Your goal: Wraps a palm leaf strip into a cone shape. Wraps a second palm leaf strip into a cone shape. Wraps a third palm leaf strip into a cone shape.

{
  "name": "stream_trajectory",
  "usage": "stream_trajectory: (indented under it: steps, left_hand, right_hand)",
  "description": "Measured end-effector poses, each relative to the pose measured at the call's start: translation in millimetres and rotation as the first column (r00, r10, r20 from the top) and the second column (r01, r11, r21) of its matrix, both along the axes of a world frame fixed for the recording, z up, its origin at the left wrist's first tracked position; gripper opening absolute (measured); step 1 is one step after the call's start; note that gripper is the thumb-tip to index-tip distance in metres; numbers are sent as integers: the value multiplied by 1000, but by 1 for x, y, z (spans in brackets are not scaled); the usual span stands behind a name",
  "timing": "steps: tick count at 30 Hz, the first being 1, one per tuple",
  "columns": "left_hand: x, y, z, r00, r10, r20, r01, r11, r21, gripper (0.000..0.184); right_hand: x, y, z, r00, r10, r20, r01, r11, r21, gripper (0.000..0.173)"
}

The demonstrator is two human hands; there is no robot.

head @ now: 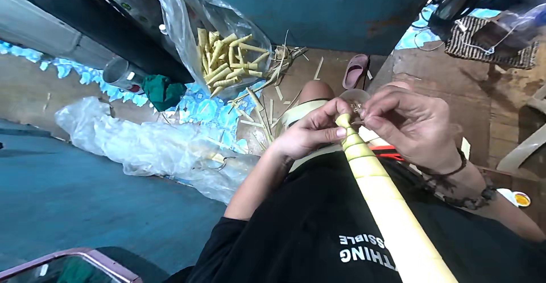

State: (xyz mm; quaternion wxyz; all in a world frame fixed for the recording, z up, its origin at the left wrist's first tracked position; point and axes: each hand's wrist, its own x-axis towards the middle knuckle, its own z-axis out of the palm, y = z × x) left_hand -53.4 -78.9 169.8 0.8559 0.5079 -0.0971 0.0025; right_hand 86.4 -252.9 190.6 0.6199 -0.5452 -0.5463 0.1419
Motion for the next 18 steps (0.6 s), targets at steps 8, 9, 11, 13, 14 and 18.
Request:
stream_trajectory:
  steps: [8, 9, 11, 13, 14, 18]
  left_hand:
    - [3, -3, 1, 1000, 2, 13, -3, 996, 87, 14]
    - [3, -4, 0, 1000, -1, 4, 1, 996, 88, 13]
    - [4, -4, -3, 1000, -14, -17, 15, 997, 75, 13]
    - [5, 1, -6, 999, -12, -47, 16, 995, 101, 12]
    - [6, 8, -7, 998, 20, -59, -11, 988, 153, 13]
    - [-4, 80, -8, 827, 555, -89, -513, 811, 282, 19]
  right_hand:
    - [-6, 4, 3, 989, -74, 128, 75, 997, -6, 5]
    - [-5, 5, 2, 990, -70, 126, 72, 997, -13, 6]
    - [-3, 5, -1, 993, -61, 101, 64, 997, -33, 5]
    - [0, 5, -5, 997, -54, 64, 58, 995, -76, 5]
    - [3, 5, -8, 997, -60, 57, 65, 993, -99, 6]
    - [23, -1, -17, 992, -85, 89, 98, 983, -156, 27]
